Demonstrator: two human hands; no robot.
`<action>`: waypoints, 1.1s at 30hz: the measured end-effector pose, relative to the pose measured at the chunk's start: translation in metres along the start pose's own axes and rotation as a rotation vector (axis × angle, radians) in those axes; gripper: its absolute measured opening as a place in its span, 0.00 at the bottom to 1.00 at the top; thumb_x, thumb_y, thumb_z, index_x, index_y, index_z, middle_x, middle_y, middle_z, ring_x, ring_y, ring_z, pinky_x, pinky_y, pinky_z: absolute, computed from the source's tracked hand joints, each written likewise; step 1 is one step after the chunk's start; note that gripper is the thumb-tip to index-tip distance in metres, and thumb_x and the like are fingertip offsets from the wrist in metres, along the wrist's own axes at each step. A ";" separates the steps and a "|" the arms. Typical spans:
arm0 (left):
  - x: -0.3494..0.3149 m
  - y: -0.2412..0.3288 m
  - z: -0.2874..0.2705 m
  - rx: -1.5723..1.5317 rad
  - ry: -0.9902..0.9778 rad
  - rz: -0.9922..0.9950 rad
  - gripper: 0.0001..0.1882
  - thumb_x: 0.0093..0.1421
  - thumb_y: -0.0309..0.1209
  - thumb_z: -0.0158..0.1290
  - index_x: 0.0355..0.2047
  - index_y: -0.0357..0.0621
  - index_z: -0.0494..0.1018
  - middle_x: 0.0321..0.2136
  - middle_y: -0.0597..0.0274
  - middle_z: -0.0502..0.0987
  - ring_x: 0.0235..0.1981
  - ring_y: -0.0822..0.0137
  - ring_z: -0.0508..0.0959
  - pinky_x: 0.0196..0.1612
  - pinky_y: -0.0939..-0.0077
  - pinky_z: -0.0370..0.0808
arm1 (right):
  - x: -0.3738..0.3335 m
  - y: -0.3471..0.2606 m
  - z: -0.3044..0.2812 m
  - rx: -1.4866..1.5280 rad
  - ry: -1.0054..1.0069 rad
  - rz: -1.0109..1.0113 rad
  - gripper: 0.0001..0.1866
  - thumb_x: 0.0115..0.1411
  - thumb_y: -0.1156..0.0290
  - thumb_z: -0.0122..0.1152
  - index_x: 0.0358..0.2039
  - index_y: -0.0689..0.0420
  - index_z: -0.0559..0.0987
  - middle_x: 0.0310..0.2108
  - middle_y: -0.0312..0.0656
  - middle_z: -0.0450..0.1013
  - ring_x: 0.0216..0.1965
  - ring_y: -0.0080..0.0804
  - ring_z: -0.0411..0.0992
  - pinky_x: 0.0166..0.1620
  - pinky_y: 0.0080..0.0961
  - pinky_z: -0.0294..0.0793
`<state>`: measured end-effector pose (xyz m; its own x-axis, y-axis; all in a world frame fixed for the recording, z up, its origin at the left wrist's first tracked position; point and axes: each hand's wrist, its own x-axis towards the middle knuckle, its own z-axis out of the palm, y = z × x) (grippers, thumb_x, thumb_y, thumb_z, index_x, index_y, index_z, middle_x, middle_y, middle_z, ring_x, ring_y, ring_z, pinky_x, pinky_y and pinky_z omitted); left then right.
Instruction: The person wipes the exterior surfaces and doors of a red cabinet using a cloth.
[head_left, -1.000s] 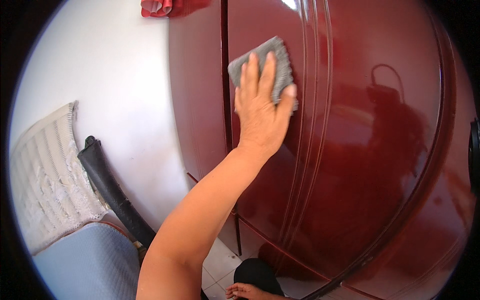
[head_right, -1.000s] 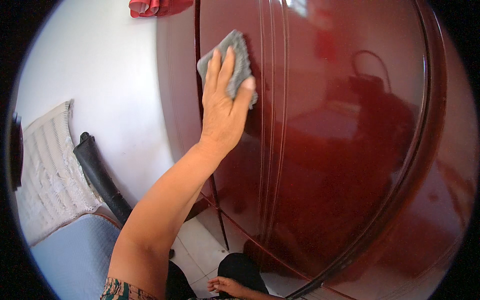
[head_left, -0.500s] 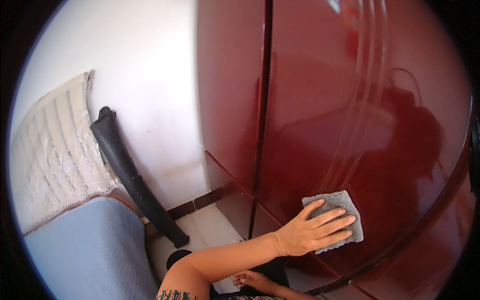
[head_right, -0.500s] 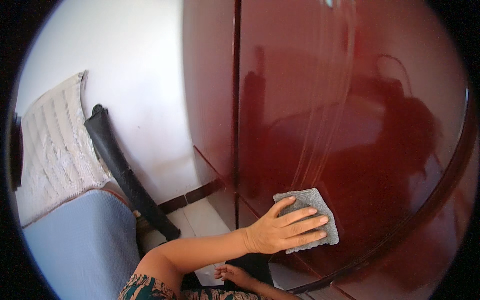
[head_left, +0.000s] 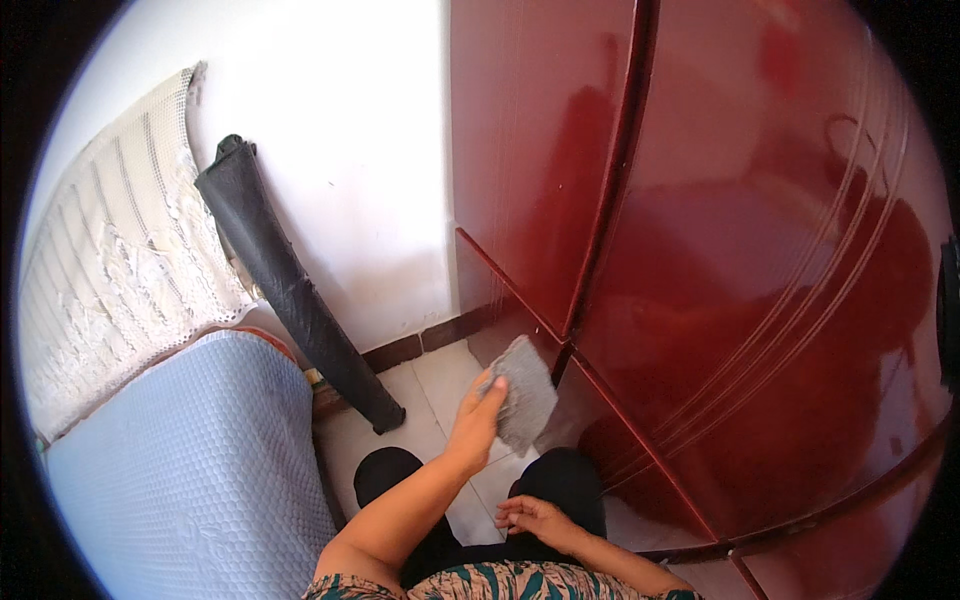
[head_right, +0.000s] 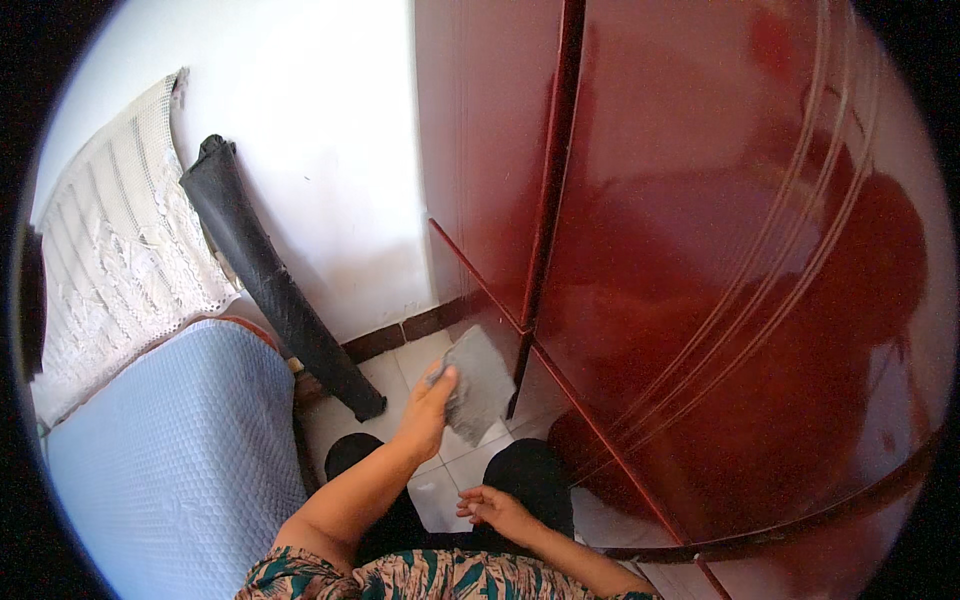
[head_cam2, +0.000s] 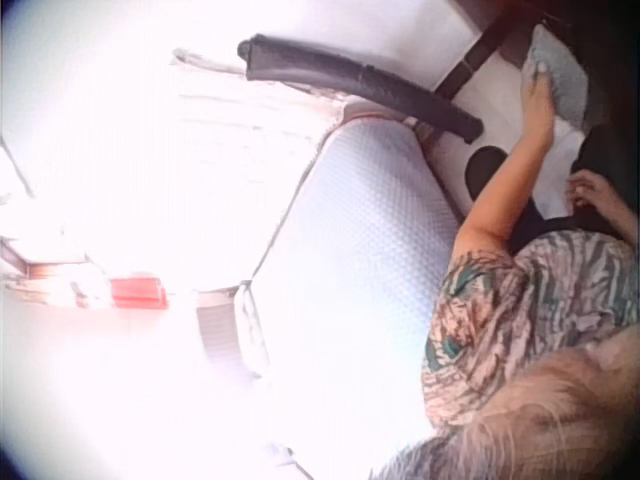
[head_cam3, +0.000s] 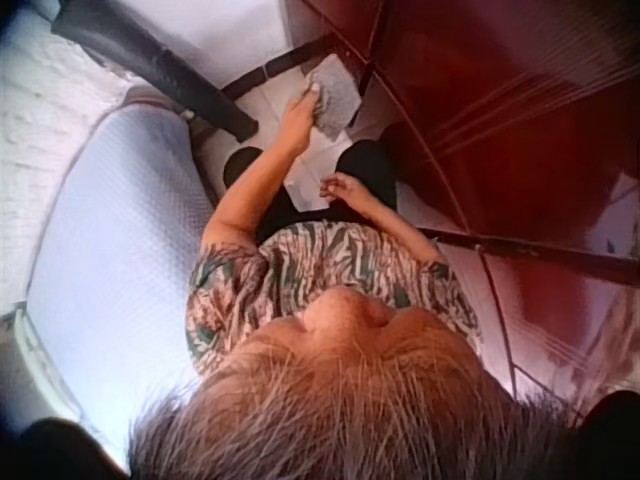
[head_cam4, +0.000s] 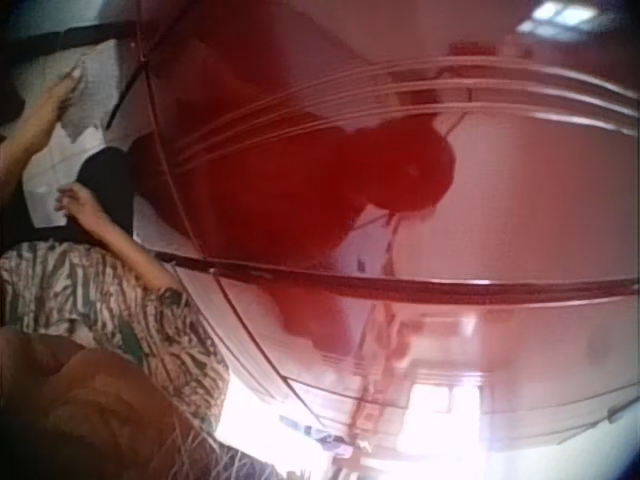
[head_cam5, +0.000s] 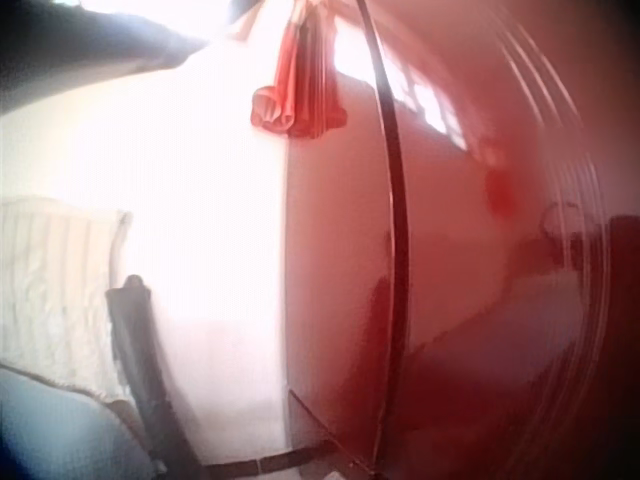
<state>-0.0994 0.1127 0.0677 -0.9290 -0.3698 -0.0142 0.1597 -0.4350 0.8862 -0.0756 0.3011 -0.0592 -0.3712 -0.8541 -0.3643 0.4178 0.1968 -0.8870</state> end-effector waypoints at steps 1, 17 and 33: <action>-0.007 -0.006 -0.016 -0.017 0.031 -0.032 0.21 0.65 0.39 0.46 0.54 0.40 0.64 0.45 0.62 0.72 0.46 0.69 0.71 0.51 0.73 0.67 | -0.003 -0.013 0.005 0.019 0.041 0.035 0.18 0.66 0.69 0.47 0.55 0.62 0.65 0.49 0.46 0.69 0.51 0.33 0.70 0.50 0.26 0.70; -0.068 -0.047 -0.116 -0.250 0.253 -0.367 0.13 0.60 0.29 0.50 0.46 0.42 0.69 0.39 0.62 0.75 0.40 0.66 0.75 0.45 0.68 0.72 | 0.085 -0.063 0.010 0.452 0.237 -0.002 0.22 0.60 0.65 0.58 0.53 0.57 0.68 0.45 0.38 0.70 0.46 0.29 0.68 0.48 0.27 0.67; -0.109 0.093 -0.142 0.505 0.401 -0.447 0.16 0.60 0.40 0.53 0.40 0.39 0.74 0.32 0.64 0.77 0.32 0.71 0.75 0.38 0.75 0.72 | 0.172 -0.004 0.027 -0.181 -0.113 0.303 0.18 0.58 0.60 0.57 0.46 0.54 0.73 0.37 0.39 0.75 0.37 0.31 0.74 0.41 0.27 0.72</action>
<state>0.0641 -0.0046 0.0859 -0.6626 -0.5580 -0.4997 -0.4613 -0.2217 0.8591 -0.1188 0.1408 -0.1108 -0.1546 -0.7897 -0.5937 0.3375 0.5225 -0.7830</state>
